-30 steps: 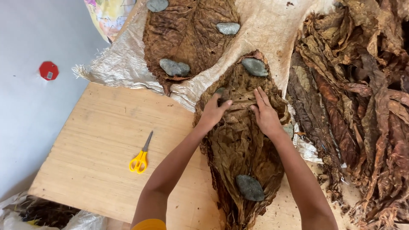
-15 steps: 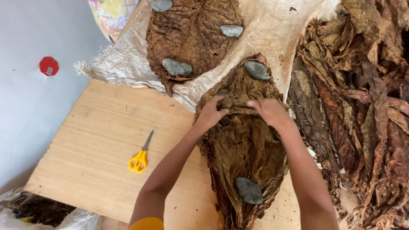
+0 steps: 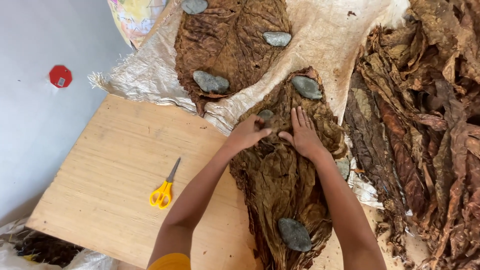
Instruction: Removing the central stems from large dried leaves and flattening them on a table using stones as weights.
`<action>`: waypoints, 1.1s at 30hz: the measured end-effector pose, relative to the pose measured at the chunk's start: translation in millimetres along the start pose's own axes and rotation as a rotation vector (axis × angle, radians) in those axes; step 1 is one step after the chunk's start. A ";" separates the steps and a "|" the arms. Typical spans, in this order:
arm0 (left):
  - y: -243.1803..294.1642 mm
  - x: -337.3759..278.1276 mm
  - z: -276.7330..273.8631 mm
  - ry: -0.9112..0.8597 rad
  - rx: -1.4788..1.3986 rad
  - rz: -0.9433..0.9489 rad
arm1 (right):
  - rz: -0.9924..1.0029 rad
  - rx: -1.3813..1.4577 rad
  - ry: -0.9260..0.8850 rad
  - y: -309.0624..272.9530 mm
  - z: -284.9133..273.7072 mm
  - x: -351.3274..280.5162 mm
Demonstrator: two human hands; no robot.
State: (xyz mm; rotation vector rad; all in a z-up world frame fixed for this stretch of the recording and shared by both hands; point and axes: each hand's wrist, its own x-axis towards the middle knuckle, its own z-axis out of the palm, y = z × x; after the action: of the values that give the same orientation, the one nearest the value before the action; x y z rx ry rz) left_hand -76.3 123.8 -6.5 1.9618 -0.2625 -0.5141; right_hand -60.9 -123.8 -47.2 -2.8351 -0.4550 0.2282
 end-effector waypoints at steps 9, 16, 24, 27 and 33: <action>15.7 122.4 37.9 0.249 0.814 -0.005 | -0.003 0.151 0.094 0.2 3.4 -3.3; 34.3 83.5 26.3 0.315 0.141 0.169 | -0.001 0.288 0.170 -5.0 -0.8 -10.5; -11.0 114.4 19.9 0.436 0.132 0.170 | 0.012 0.031 0.109 19.7 29.3 10.9; 14.2 71.3 24.8 0.445 0.145 0.165 | -0.057 0.207 0.162 17.2 15.3 5.7; 11.3 0.7 43.2 0.226 0.119 0.244 | -0.032 0.623 0.495 17.7 -36.2 -55.5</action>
State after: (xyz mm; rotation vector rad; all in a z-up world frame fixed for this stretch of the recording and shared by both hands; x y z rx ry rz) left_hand -95.3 83.8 -12.2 2.0468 -0.3901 -0.1196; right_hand -101.0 -166.4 -11.4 -2.1621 -0.2567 -0.2895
